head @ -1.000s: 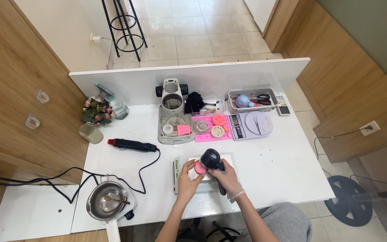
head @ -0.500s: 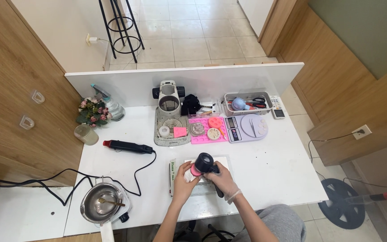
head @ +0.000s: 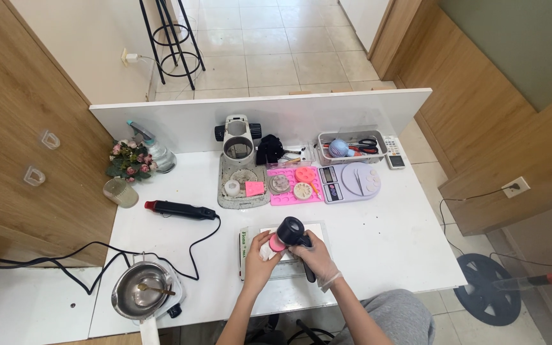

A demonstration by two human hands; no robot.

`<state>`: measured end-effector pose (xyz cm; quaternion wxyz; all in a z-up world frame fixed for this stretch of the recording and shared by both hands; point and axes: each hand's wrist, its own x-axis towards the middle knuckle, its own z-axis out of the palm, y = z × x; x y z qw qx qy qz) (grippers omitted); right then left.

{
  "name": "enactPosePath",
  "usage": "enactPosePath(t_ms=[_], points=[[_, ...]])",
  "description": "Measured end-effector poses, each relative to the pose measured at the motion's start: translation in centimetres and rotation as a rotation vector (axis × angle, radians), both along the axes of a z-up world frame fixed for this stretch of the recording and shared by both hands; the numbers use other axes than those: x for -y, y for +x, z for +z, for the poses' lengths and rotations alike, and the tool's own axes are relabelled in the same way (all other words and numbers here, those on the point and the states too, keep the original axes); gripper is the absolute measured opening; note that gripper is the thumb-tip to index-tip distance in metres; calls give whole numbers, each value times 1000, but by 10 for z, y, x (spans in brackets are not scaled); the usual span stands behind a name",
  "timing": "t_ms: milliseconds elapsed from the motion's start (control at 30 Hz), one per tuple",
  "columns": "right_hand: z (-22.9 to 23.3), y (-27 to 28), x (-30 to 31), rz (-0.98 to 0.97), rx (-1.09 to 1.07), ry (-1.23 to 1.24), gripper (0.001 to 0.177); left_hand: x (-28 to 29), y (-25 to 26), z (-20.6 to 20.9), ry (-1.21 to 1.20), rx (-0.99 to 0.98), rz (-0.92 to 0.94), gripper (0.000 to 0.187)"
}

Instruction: The recorder is preparing candles by melting wax, using a heat gun to smooth surfaces, and cleaning the workstation.

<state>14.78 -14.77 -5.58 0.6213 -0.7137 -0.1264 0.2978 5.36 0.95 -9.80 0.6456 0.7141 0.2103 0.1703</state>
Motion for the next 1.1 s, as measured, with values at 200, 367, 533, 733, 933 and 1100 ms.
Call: enactPosePath(t_ms=[200,367,533,733,933,1100], points=[[3,-2,0,4,-5,-6,30,0,-2,-2,-26,29,-11,71],[0,-1,1,-19,-36,33,31,0,-2,-7,-26,29,-9,70],[-5,-2,2,-19,-8,33,32,0,-5,7,13,1,-15,69],[-5,-2,3,-28,0,29,32,0,-7,15,46,-31,-8,67],[3,-4,2,-44,-23,29,30,1,-8,20,72,-30,5,66],[11,-6,4,-93,-103,50,30,4,-10,22,92,-36,12,64]])
